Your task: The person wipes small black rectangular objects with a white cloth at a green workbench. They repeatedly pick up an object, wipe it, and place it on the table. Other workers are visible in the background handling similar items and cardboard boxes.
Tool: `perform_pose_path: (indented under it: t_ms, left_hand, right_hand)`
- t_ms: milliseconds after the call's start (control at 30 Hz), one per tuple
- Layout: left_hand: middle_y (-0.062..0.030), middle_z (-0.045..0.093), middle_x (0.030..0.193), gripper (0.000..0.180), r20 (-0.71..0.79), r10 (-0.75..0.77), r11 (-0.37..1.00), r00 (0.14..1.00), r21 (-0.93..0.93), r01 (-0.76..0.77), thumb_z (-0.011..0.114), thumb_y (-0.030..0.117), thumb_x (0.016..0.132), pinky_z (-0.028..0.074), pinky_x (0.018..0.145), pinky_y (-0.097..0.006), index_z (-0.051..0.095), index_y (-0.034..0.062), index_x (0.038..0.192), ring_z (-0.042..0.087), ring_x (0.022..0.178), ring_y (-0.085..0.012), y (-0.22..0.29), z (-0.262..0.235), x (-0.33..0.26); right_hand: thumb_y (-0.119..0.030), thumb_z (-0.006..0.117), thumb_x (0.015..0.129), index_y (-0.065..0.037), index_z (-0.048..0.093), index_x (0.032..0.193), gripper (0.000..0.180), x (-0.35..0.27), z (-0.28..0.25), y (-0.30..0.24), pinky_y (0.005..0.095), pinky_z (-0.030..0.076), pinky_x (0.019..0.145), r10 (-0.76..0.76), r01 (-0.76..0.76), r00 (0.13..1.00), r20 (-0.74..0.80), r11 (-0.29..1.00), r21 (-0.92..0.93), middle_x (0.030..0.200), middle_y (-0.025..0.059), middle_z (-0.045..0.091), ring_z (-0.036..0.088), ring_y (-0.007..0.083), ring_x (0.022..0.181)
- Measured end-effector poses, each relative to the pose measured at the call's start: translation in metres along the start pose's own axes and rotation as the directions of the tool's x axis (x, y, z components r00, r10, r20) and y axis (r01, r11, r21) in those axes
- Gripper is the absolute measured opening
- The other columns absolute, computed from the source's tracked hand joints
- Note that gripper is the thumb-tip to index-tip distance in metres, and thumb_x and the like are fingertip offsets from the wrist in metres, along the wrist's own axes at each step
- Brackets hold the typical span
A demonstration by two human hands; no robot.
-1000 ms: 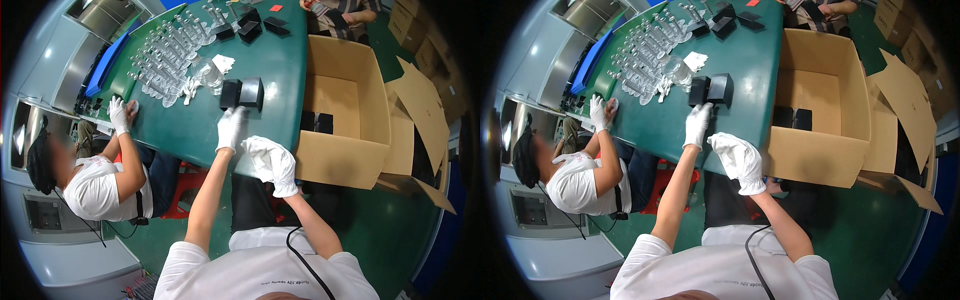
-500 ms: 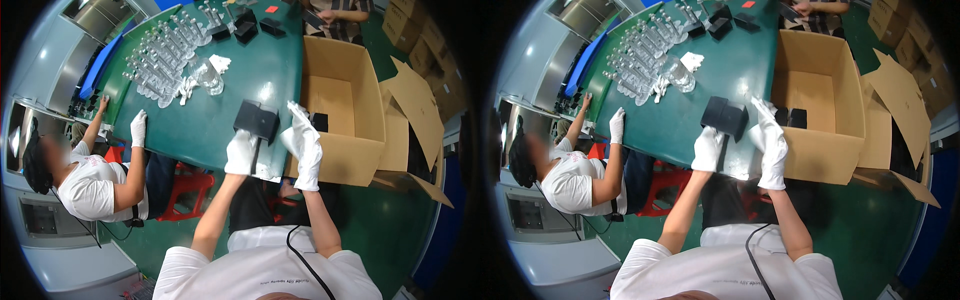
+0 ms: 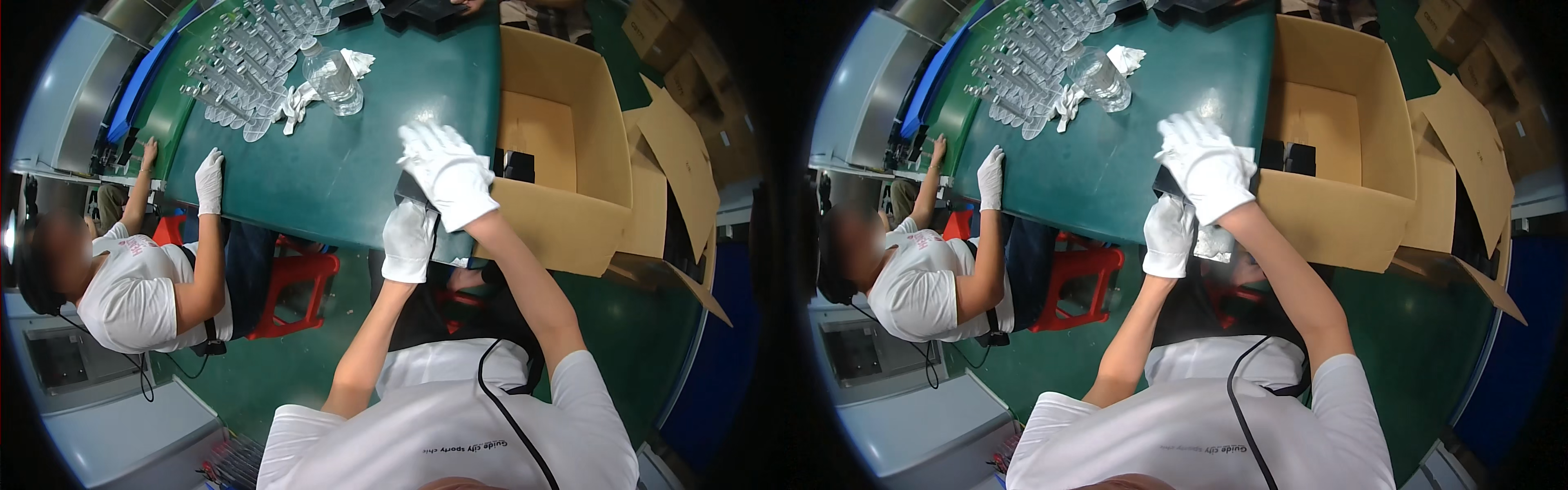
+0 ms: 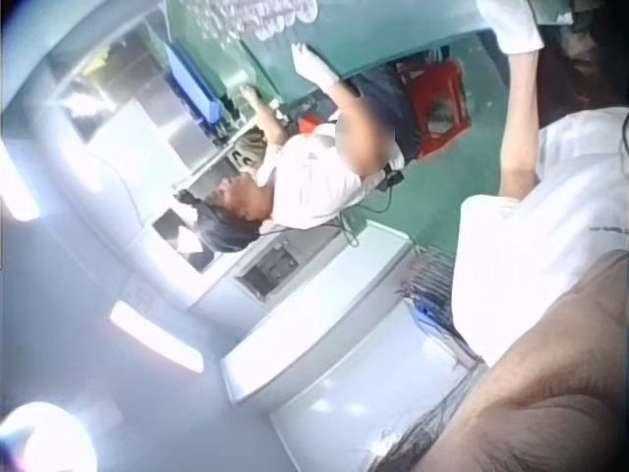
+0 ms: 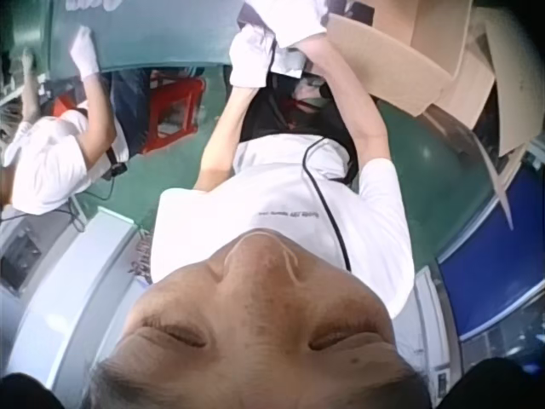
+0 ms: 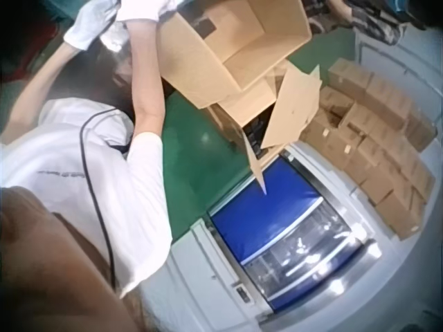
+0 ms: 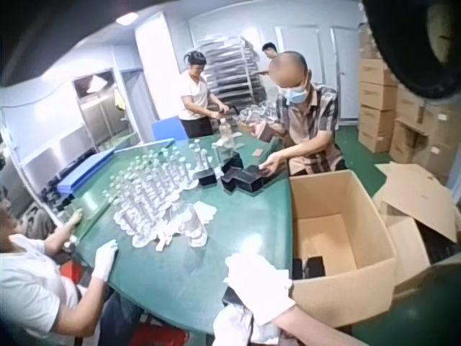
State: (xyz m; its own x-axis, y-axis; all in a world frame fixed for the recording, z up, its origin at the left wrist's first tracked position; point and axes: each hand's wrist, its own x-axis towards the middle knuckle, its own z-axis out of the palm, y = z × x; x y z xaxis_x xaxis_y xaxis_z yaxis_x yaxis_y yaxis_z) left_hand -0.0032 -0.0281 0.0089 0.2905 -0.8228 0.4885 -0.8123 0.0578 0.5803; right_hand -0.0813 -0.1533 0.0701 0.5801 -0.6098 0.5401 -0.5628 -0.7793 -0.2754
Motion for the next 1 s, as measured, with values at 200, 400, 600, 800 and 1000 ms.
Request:
perform_pose_path:
  t_ms: [200,400,600,800,1000]
  left_hand:
    - [-0.0224,0.06,0.125,0.043,-0.031,0.086,0.982,0.996,0.17,-0.079,0.06,0.027,0.094,0.049,0.089,-0.045,0.057,0.0015,0.129,0.061,0.107,-0.0378,-0.015,0.009,-0.009]
    - [-0.0203,0.065,0.089,0.021,0.088,0.002,1.0,0.996,-0.024,0.0,0.064,0.017,0.088,0.051,0.071,-0.046,0.062,0.0005,0.102,0.064,0.081,-0.039,-0.012,0.003,-0.004]
    - [-0.0221,0.059,0.071,0.015,0.04,0.007,0.98,0.999,0.197,-0.015,0.065,0.009,0.086,0.05,0.065,-0.049,0.056,0.0007,0.077,0.06,0.07,-0.0421,0.014,-0.004,0.006]
    - [-0.0239,0.063,0.071,0.019,-0.035,-0.261,0.93,0.965,0.259,0.261,0.063,0.014,0.088,0.051,0.062,-0.05,0.059,0.0001,0.076,0.064,0.068,-0.0441,0.032,0.014,0.0]
    - [-0.0183,0.07,0.088,0.035,0.008,-0.399,0.835,0.917,-0.41,0.367,0.055,0.028,0.101,0.05,0.071,-0.042,0.062,-0.0052,0.109,0.063,0.075,-0.0324,-0.004,0.003,0.0]
  right_hand:
    - [-0.029,0.062,0.087,-0.009,0.063,0.125,0.043,-0.028,-0.002,-0.044,0.045,0.043,0.105,-0.293,0.281,0.956,0.035,0.939,0.197,0.141,0.0095,0.056,0.048,0.028,0.135]
    - [-0.024,0.057,0.093,-0.011,0.057,0.137,0.045,-0.051,-0.047,-0.031,0.05,0.037,0.109,-0.108,0.087,0.983,0.146,0.986,0.14,0.149,0.0094,0.05,0.043,0.0289,0.141]
    - [-0.022,0.051,0.101,-0.007,0.056,0.136,0.038,-0.047,-0.021,0.028,0.0357,0.041,0.11,0.281,-0.193,0.955,-0.095,0.833,0.518,0.144,0.0145,0.054,0.048,0.0292,0.137]
    - [-0.012,0.039,0.103,-0.004,0.033,0.152,0.05,-0.07,0.025,-0.012,0.0341,0.03,0.119,0.457,-0.336,0.859,-0.231,0.844,0.419,0.159,0.0148,0.032,0.033,0.0231,0.148]
    - [-0.017,0.045,0.095,0.0,0.037,0.149,0.057,-0.139,-0.028,-0.072,0.0328,0.028,0.119,0.44,-0.274,0.885,0.15,0.235,0.933,0.158,0.0163,0.033,0.034,0.0253,0.146]
